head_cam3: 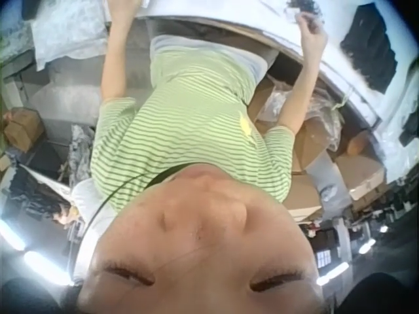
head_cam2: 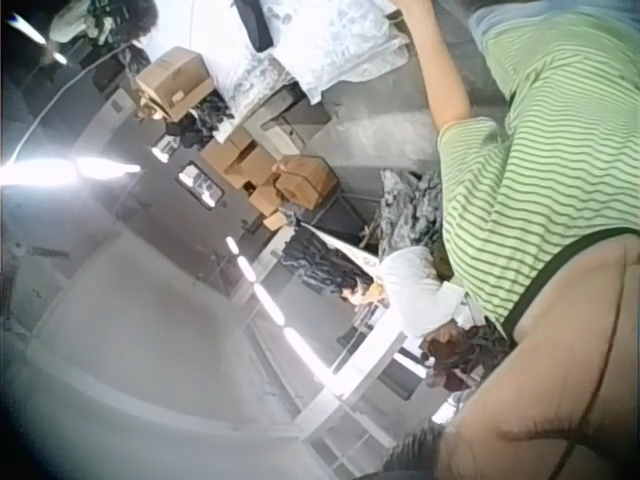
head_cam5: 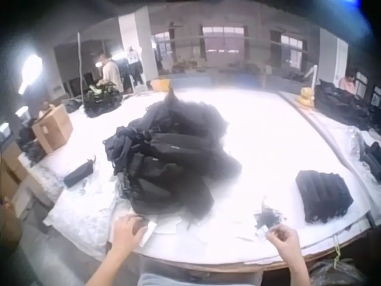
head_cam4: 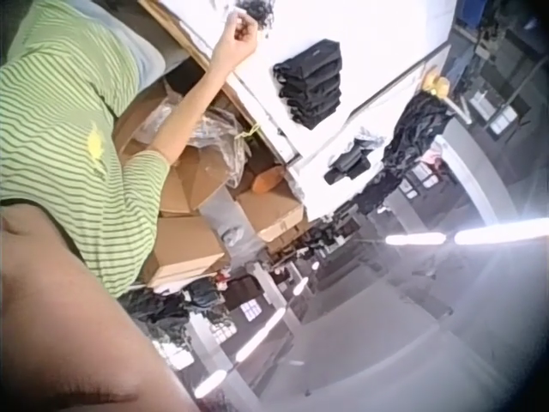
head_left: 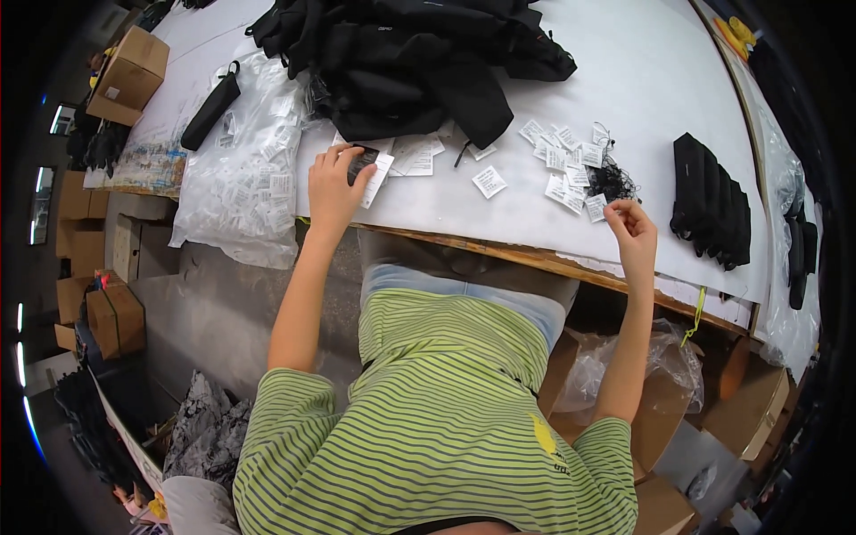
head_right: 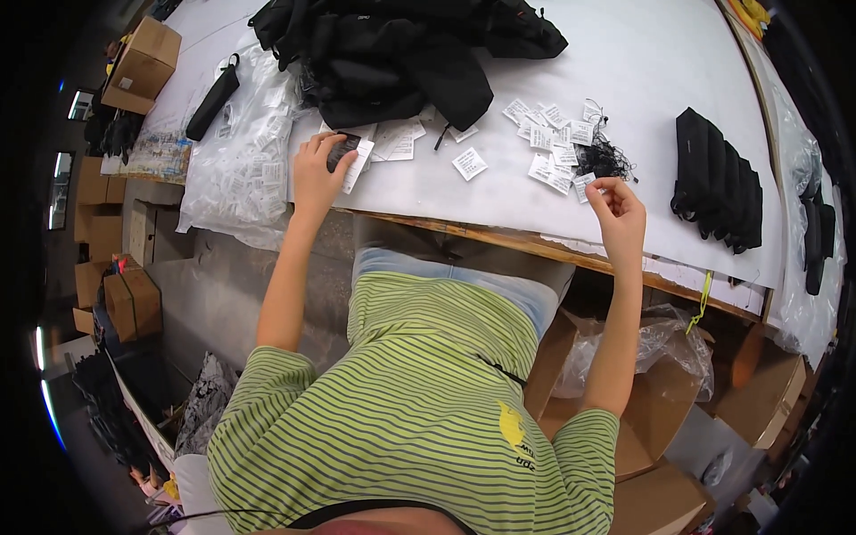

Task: Sort and inspect small black pouches and tags on a large warehouse table.

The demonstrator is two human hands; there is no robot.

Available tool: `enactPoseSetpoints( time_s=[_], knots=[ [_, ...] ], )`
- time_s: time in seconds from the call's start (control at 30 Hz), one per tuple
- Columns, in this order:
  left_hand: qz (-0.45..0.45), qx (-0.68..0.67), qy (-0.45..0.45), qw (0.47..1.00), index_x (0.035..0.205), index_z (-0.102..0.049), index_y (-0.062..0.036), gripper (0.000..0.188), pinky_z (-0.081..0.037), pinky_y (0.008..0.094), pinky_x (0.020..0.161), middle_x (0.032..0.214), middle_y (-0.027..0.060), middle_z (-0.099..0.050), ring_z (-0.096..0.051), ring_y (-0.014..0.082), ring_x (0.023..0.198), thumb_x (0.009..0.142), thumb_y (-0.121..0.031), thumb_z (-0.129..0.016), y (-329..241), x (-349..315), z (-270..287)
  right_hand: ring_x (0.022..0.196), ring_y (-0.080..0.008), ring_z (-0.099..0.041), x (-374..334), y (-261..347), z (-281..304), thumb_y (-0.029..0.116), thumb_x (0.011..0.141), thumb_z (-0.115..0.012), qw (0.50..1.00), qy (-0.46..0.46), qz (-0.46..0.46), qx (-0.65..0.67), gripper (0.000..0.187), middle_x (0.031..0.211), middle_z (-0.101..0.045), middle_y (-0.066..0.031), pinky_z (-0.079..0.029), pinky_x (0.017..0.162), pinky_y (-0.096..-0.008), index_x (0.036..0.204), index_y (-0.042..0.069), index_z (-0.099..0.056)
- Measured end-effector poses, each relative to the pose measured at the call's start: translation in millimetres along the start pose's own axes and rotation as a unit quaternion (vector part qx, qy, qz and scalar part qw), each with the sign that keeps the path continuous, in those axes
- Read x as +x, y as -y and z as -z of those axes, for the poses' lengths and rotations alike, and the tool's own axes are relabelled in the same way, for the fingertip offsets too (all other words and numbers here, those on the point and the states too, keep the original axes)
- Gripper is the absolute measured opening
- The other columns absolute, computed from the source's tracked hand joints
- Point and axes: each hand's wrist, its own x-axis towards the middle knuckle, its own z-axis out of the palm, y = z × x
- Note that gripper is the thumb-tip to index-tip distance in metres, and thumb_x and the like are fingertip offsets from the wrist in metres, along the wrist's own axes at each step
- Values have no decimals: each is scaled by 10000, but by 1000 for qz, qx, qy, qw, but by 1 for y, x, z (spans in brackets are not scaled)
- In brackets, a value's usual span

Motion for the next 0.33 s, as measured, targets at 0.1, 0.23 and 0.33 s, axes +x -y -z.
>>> enactPoseSetpoints(
  time_s=[0.1,0.23,0.33],
  knots=[
    [-14,-25,-37,999,1001,-650,-61,258,-452,378,852,1068,102,-623,-555,279,976,769,-175,-647,0,-2,-2,554,7,-312,-3,-2,-4,109,840,-660,1000,12,-6,5,81,606,-402,97,-210,490,-180,838,34,-626],
    [-21,10,-37,999,1051,-647,-69,281,-467,356,852,1076,117,-641,-580,288,984,781,-142,-618,1,2,-6,558,9,-323,-8,-4,-12,111,837,-665,999,32,-9,20,77,612,-411,97,-220,491,-176,840,42,-631],
    [53,-42,22,997,1062,-647,-70,304,-472,343,851,1085,129,-641,-589,293,1029,769,-144,-613,3,8,-7,559,8,-323,-11,-4,-16,107,836,-664,999,45,-18,14,64,621,-415,97,-221,492,-175,847,50,-636]
  ],
)
